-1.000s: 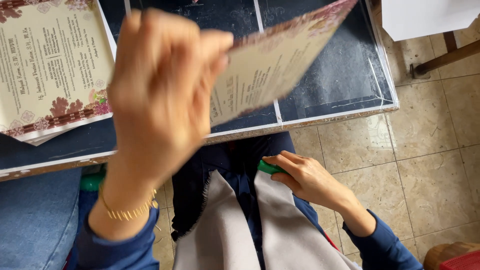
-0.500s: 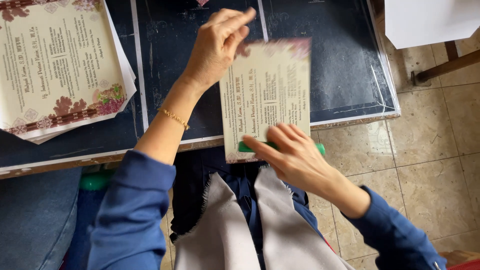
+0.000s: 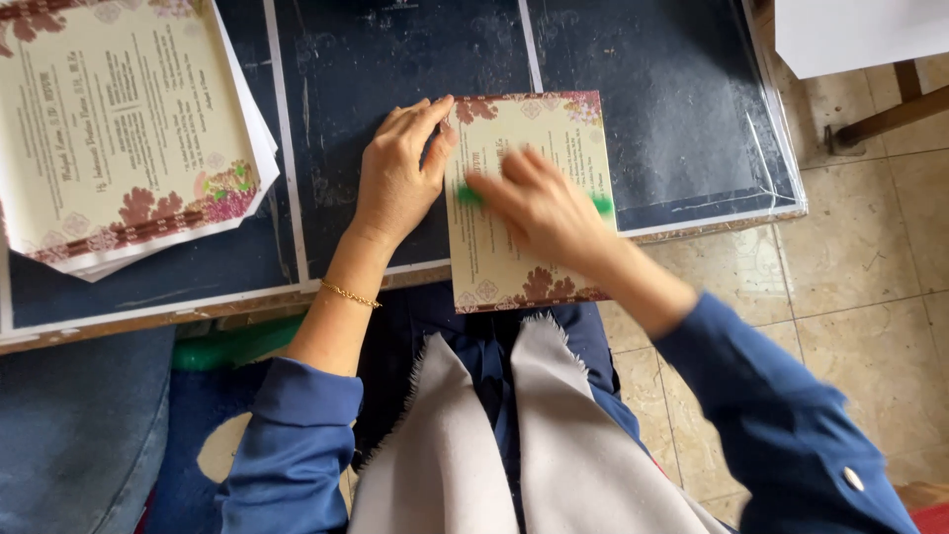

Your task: Manually assembling invitations by applying glue to cardboard backings and attaching printed sheets.

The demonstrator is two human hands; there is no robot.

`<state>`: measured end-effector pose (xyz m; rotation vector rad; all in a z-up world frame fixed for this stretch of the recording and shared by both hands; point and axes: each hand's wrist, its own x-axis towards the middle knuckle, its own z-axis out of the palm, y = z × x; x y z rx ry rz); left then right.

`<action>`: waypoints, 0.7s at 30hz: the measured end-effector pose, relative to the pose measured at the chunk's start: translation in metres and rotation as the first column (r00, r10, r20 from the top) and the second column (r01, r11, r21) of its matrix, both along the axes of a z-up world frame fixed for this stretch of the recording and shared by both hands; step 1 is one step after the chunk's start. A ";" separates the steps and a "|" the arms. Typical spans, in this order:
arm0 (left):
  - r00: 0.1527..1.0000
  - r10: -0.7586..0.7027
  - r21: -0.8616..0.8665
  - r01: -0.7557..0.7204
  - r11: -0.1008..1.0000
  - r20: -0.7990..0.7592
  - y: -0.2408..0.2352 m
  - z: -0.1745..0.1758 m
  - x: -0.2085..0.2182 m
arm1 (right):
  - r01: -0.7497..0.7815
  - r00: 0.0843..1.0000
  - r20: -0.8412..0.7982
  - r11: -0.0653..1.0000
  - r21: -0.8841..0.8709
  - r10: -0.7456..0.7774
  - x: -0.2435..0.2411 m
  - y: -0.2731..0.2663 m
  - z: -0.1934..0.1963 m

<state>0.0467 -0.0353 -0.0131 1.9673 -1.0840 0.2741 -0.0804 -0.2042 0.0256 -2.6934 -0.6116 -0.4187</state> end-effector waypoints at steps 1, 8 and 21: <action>1.000 0.000 -0.003 0.000 1.000 -0.007 0.000 0.001 -0.001 | 0.000 1.000 -0.007 1.000 -0.003 0.000 -0.026 -0.005 0.000; 0.994 -0.036 0.259 0.009 0.966 0.101 0.000 0.000 -0.006 | 0.092 0.996 0.008 0.995 -0.027 -0.092 -0.056 -0.102 -0.019; 0.306 0.202 0.296 0.301 0.906 -0.930 0.066 0.071 -0.152 | 0.280 0.959 -0.046 0.960 0.000 -0.280 0.044 -0.116 -0.010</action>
